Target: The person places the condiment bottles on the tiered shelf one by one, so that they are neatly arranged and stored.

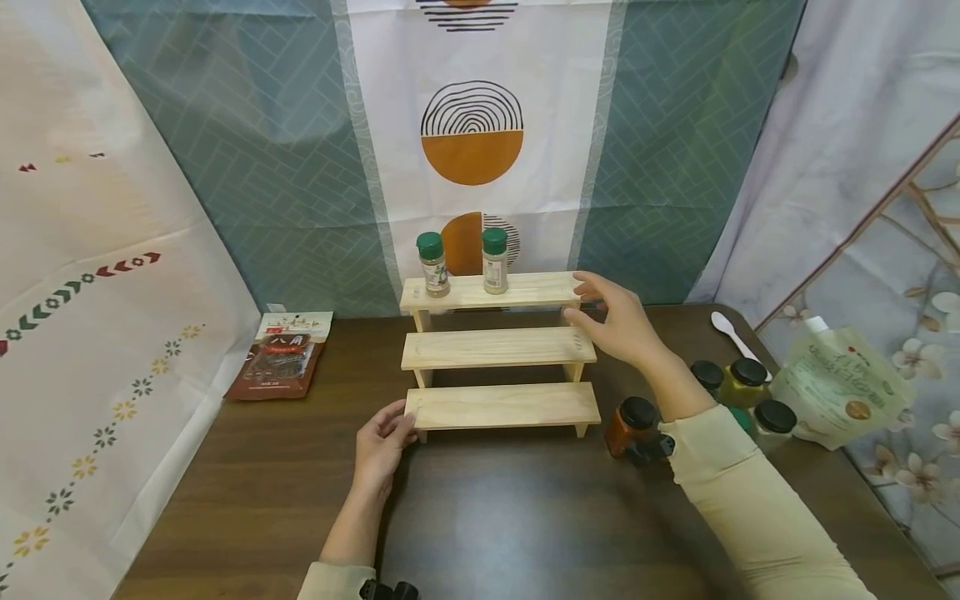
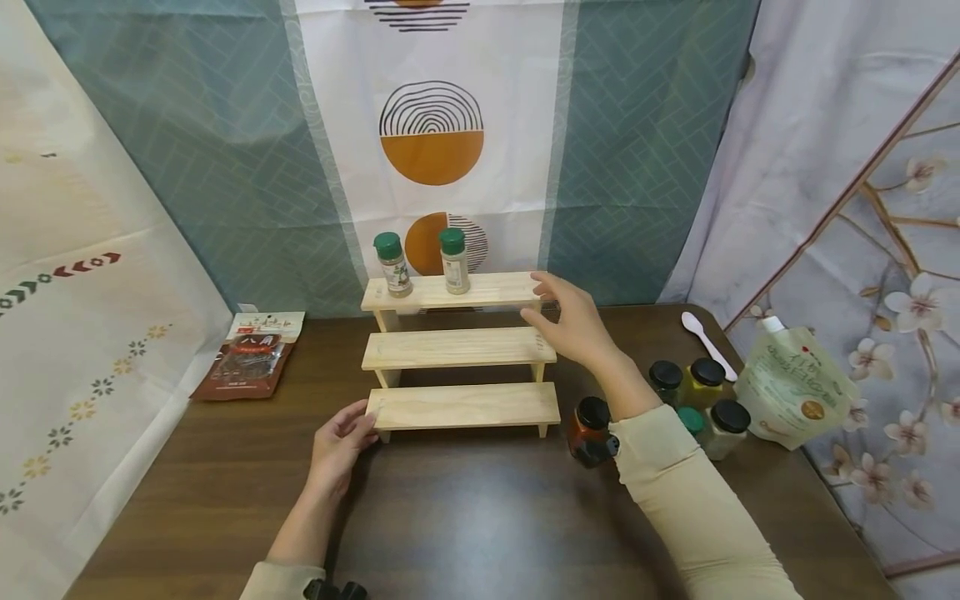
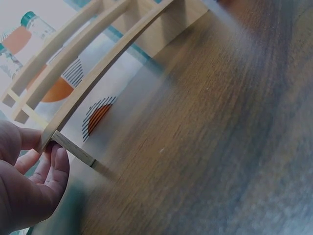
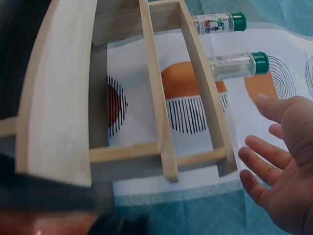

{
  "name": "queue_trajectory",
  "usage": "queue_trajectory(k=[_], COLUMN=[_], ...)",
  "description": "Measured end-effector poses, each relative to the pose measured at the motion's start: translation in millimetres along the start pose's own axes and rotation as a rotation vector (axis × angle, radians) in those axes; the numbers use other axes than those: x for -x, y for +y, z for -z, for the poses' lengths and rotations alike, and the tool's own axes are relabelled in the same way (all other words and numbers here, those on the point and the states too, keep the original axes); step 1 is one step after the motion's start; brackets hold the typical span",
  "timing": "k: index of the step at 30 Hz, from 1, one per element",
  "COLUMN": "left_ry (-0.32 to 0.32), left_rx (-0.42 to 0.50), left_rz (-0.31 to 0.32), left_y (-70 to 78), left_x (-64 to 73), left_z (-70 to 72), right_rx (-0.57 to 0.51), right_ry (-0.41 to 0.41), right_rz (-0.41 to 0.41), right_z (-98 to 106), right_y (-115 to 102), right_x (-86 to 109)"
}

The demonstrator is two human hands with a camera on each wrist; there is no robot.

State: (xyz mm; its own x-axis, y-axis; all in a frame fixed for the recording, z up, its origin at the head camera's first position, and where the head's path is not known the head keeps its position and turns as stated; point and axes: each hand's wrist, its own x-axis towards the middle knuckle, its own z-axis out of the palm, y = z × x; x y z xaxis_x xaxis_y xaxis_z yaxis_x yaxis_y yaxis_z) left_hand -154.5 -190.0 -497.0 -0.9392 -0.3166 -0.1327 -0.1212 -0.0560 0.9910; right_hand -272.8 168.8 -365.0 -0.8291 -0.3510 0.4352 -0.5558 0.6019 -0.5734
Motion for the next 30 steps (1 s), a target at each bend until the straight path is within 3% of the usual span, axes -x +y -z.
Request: queue_trajectory(k=[19,30], left_ry=[-0.020,-0.010], left_rx=[-0.008,0.012], left_rz=[-0.012,-0.005], left_y=[0.2,0.9], left_x=[1.5,1.3], left_z=[0.9,0.0], right_rx=[0.108,0.146], right_ry=[0.067,0.090], right_rz=[-0.093,-0.137], right_z=[28.5,57.0], right_y=[33.7,51.9], right_x=[51.9,74.5])
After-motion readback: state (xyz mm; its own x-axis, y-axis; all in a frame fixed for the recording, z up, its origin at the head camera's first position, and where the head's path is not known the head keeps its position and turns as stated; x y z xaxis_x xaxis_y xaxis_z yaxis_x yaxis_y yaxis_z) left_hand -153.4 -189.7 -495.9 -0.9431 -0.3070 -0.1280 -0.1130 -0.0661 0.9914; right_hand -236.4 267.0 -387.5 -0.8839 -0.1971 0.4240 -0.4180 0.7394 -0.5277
